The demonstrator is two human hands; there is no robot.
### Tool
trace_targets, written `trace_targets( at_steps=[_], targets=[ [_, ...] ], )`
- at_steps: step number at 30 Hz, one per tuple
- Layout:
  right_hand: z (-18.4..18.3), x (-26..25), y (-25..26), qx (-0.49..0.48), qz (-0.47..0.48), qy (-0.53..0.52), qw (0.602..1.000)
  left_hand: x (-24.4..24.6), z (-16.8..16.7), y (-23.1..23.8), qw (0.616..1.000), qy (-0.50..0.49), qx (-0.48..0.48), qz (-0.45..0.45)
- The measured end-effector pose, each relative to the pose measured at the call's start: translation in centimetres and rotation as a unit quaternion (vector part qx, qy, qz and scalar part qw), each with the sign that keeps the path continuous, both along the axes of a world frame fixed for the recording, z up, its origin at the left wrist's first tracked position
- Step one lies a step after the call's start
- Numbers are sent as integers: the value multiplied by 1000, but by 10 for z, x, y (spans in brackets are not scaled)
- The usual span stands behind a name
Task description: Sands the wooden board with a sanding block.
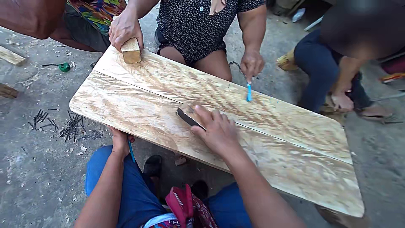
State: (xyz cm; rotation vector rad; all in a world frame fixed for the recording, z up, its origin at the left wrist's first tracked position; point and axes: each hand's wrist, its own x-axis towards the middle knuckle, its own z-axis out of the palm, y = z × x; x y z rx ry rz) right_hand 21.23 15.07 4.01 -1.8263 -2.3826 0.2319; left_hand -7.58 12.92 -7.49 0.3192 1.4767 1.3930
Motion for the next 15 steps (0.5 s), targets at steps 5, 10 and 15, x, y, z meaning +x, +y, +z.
trace_targets(
  at_steps=[5, 10, 15],
  targets=[
    [10, -41, 15, -23, -8, -5, 1000, 0, -6, -1, 1000, -1, 4, -5],
    [22, -164, 74, -68, 61, 48, 995, -3, -6, 0, 1000, 17, 2, -7],
    [29, -161, 75, -90, 84, 15, 992, 1, -3, -1, 999, 37, -13, 7]
  ],
)
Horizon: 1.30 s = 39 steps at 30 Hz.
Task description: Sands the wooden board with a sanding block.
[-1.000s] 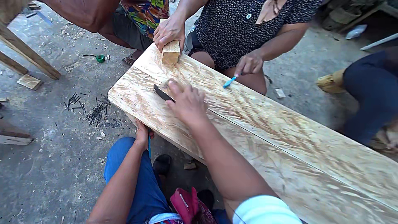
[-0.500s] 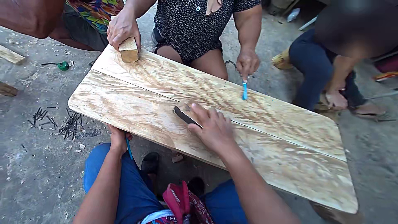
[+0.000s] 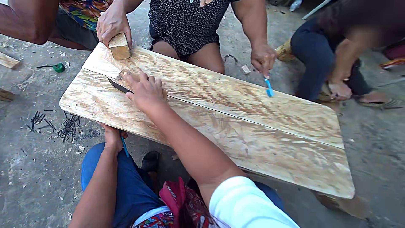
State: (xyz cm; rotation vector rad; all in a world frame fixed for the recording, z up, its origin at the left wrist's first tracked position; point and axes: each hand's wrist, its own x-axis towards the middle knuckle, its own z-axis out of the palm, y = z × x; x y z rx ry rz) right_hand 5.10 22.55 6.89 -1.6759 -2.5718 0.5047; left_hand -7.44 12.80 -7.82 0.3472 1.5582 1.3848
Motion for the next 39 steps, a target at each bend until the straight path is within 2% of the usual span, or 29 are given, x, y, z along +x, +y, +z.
trace_targets(
  at_steps=[2, 6, 9, 12, 16, 19, 21, 24, 27, 30, 33, 36, 39],
  targets=[
    [-1, 40, -23, 4, -8, 8, 1000, -1, 1, -1, 1000, -1, 2, -6],
    [-26, 149, -84, 85, -67, -2, 994, -2, -1, -3, 1000, -15, 10, -11],
    [-29, 176, -104, 90, -121, -15, 988, -2, -1, -2, 1000, -23, 7, -8],
    [-20, 131, -89, 57, -140, -27, 988, -3, -5, -3, 1000, -20, 6, -9],
    [-6, 22, -33, 8, -88, -46, 995, -2, -3, -2, 1000, -18, 12, -6],
    [0, -24, -3, 0, -62, -16, 998, -2, -1, 0, 1000, -14, 15, -9],
    [3, -18, -2, -7, -36, -12, 999, -1, -1, -1, 1000, -11, 12, -10],
    [-6, 41, -25, 33, 1, 10, 999, 0, 2, -2, 1000, -19, 12, -16],
    [-24, 123, -60, 87, -18, 2, 996, -1, -1, -2, 999, -43, 17, -9],
    [-28, 147, -70, 95, -41, -11, 995, -1, -3, -1, 998, -55, 21, -1],
    [-23, 103, -51, 89, -30, -9, 996, 0, -5, -1, 998, -57, 15, 5],
    [-10, 22, -15, 41, -10, -4, 999, -2, -5, 0, 998, -57, 20, 5],
    [-4, -45, 16, 36, 19, -8, 999, -2, -6, 2, 998, -53, 18, 5]
  ],
)
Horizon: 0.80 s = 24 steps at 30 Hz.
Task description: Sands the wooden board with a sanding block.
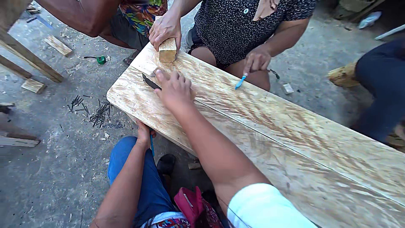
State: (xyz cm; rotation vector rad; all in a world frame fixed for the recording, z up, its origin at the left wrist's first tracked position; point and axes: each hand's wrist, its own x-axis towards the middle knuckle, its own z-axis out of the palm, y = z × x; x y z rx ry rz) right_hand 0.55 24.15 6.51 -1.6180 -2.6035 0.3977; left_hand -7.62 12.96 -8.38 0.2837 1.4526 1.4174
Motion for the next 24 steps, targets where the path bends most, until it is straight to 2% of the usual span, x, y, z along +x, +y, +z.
trace_targets(
  at_steps=[2, 5, 11, 13, 16, 21, 24],
  targets=[
    [3, -19, 11, -4, 18, -12, 1000, 0, -1, 1, 1000, -1, -4, 3],
    [6, 2, 0, -16, 11, -6, 1000, -1, 2, 0, 1000, -3, -13, 3],
    [-21, 153, -65, 41, -65, 1, 997, -2, 1, 1, 999, -25, -31, 4],
    [-25, 175, -72, 63, -71, 2, 996, -3, 0, 2, 999, -26, -24, -4],
    [-18, 146, -61, 40, -77, -1, 996, -2, -2, 2, 999, -28, -15, -15],
    [-6, 18, -9, 7, 9, 30, 999, -3, 1, 3, 1000, -16, -16, -6],
    [-4, -22, 13, -1, 33, 29, 999, -3, -2, 3, 1000, 10, -9, -15]
  ],
)
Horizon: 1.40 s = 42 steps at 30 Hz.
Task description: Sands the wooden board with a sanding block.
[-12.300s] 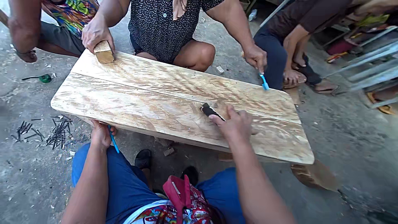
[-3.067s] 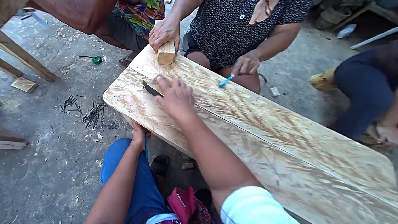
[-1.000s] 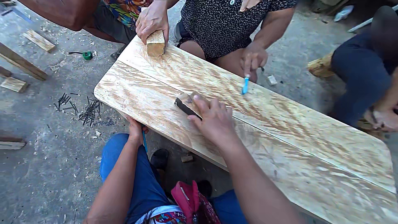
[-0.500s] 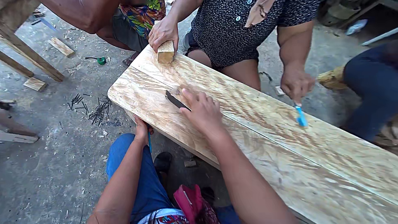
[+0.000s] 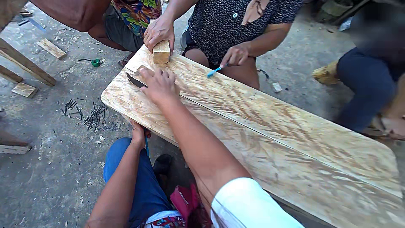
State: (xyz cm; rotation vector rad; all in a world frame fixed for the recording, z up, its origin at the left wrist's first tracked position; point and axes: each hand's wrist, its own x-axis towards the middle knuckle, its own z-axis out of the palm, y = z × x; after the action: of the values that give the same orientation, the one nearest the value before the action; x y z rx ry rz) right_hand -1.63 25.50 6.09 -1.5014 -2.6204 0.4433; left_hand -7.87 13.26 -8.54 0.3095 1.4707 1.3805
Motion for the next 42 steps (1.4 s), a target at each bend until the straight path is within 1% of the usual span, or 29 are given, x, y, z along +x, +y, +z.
trace_targets(
  at_steps=[2, 4, 6, 8, 10, 12, 13, 15, 17, 19, 21, 23, 25, 27, 29, 33, 35, 36, 38, 40, 42],
  targets=[
    [5, 9, -4, -15, -4, -12, 1000, 1, -1, -1, 1000, 5, 0, 0],
    [9, 43, -19, -26, -17, -14, 999, 1, 2, -1, 1000, 11, 1, 1],
    [4, 98, -39, -14, -35, -8, 999, 1, 3, -2, 1000, 12, 1, 2],
    [-9, 166, -63, 29, -63, 2, 998, 1, 2, -3, 1000, 7, 6, -4],
    [-21, 226, -85, 59, -100, -12, 993, 0, 0, -4, 1000, 2, 8, -6],
    [-23, 255, -93, 62, -126, -21, 990, 0, 0, -2, 1000, -2, 5, -3],
    [-22, 256, -93, 59, -131, -24, 989, 0, -1, -3, 1000, -3, 1, 1],
    [-19, 232, -84, 46, -132, -23, 990, 0, -1, -4, 1000, -6, 0, 2],
    [-10, 181, -63, 17, -113, -20, 993, 0, -2, -2, 1000, -11, 5, 3],
    [-3, 115, -43, -11, -80, -5, 997, -2, -1, -3, 1000, -9, 13, -3],
    [-2, 58, -27, -7, -41, 17, 999, -1, 0, -3, 1000, 2, 19, -10],
    [2, 27, -18, -11, -20, 15, 1000, 0, 2, -2, 1000, 12, 12, -12],
    [9, 27, -20, -30, -15, -8, 999, 1, 4, -1, 1000, 23, 3, -6],
    [10, 56, -33, -40, -22, -12, 999, 1, 5, -2, 1000, 29, -1, -9],
    [6, 105, -52, -27, -41, -9, 999, 2, 5, -2, 999, 31, 1, -8],
    [-17, 221, -93, 50, -78, -8, 996, 3, 2, -2, 1000, 14, 12, -1],
    [-24, 248, -102, 67, -97, -3, 993, 2, 2, -2, 1000, 7, 13, 3],
    [-24, 248, -102, 66, -101, -3, 993, 2, 1, -3, 1000, 7, 9, 2],
    [-20, 225, -94, 47, -104, -8, 993, 3, 1, -3, 1000, 4, 4, 3],
    [-13, 178, -74, 23, -89, -15, 996, 3, 1, -3, 1000, 0, 5, 1],
    [-5, 116, -51, -7, -69, -10, 998, -1, 1, -2, 1000, -2, 5, 4]
  ],
)
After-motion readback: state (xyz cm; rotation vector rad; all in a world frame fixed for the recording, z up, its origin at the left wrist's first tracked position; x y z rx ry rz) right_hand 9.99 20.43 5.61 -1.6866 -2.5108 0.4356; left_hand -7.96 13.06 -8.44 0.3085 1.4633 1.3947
